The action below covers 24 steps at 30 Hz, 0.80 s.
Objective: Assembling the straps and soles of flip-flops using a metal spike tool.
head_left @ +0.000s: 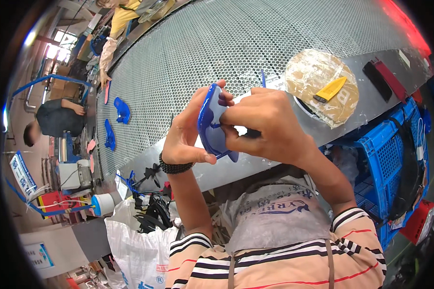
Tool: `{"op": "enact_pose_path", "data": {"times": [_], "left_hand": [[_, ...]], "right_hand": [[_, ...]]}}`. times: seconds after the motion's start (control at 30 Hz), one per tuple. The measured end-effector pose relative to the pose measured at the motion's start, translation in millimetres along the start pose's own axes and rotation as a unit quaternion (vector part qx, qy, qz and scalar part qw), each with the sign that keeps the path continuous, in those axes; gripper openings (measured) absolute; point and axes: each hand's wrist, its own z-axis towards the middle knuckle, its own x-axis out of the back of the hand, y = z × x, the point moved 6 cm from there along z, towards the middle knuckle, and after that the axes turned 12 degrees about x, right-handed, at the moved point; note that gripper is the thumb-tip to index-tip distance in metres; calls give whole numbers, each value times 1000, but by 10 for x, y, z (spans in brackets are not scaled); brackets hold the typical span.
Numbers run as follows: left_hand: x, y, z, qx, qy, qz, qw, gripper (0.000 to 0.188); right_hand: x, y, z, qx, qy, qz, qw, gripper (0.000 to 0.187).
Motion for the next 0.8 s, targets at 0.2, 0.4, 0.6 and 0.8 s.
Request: {"op": "enact_pose_path", "data": {"times": [0.2,0.4,0.6,0.8], "left_hand": [[-67,35,9,4,37,15,999,125],[-154,22,4,6,61,-10,998,130],[-203,34,-21,35,90,41,994,129],[-180,41,-55,16,102,52,993,126]], "right_hand": [[31,-104,-23,30,24,-87,995,23],[24,-123,-70,42,33,-90,994,25],[40,-82,-103,41,0,-62,997,26],[69,-112,-123,25,-19,-32,999,17]]}}
